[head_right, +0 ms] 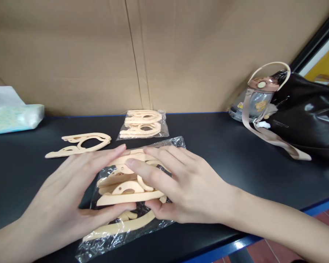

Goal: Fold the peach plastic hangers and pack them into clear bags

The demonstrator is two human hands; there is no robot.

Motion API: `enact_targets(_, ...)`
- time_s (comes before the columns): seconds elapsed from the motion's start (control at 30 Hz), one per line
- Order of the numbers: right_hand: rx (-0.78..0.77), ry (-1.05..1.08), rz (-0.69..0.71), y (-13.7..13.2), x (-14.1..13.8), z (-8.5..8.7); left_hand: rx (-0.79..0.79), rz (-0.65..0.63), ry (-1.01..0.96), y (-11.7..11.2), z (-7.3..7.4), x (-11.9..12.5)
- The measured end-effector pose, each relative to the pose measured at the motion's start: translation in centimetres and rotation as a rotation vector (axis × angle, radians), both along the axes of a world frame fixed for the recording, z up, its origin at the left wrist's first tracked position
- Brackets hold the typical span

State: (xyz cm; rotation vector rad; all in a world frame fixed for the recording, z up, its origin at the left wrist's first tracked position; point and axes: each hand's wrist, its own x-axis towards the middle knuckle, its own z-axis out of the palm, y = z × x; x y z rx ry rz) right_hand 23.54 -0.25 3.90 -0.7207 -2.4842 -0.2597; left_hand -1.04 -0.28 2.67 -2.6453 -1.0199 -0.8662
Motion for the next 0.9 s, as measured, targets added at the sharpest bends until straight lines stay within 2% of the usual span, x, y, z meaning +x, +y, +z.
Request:
enact_targets(0.1,-0.055,0.005,-0.119,0.6,1.5,0.6,-0.133,-0.007,-0.026,0.5,-0.2,-0.8)
enact_targets(0.2,-0.13,-0.023,-0.411,2.0,4.9,1.1,-0.23,-0.048,-0.031,1.4,-0.3,-2.0)
enact_targets(0.3,-0.226,-0.129,-0.578,3.3,8.7,1.3,-0.319,-0.088,0.009,2.2,-0.3,-3.1)
enact_targets(0.33,-0.267,-0.17,-0.59,3.6,9.6,1.4,-0.353,-0.103,0.02,2.4,-0.3,-3.3)
enact_targets(0.43,-0.346,-0.206,-0.449,3.6,10.7,1.7,-0.418,-0.167,0.056,2.7,-0.2,-3.4)
enact_targets(0.53,-0.36,-0.185,-0.263,2.6,9.9,2.3,-0.46,-0.219,0.119,2.5,0.0,-3.1)
enact_targets(0.6,-0.368,-0.187,-0.194,1.7,9.0,2.5,-0.486,-0.215,0.146,2.3,-0.1,-2.9)
enact_targets(0.9,-0.467,-0.173,-0.183,0.1,8.1,2.1,-0.49,-0.227,0.16,2.0,-0.6,-2.8)
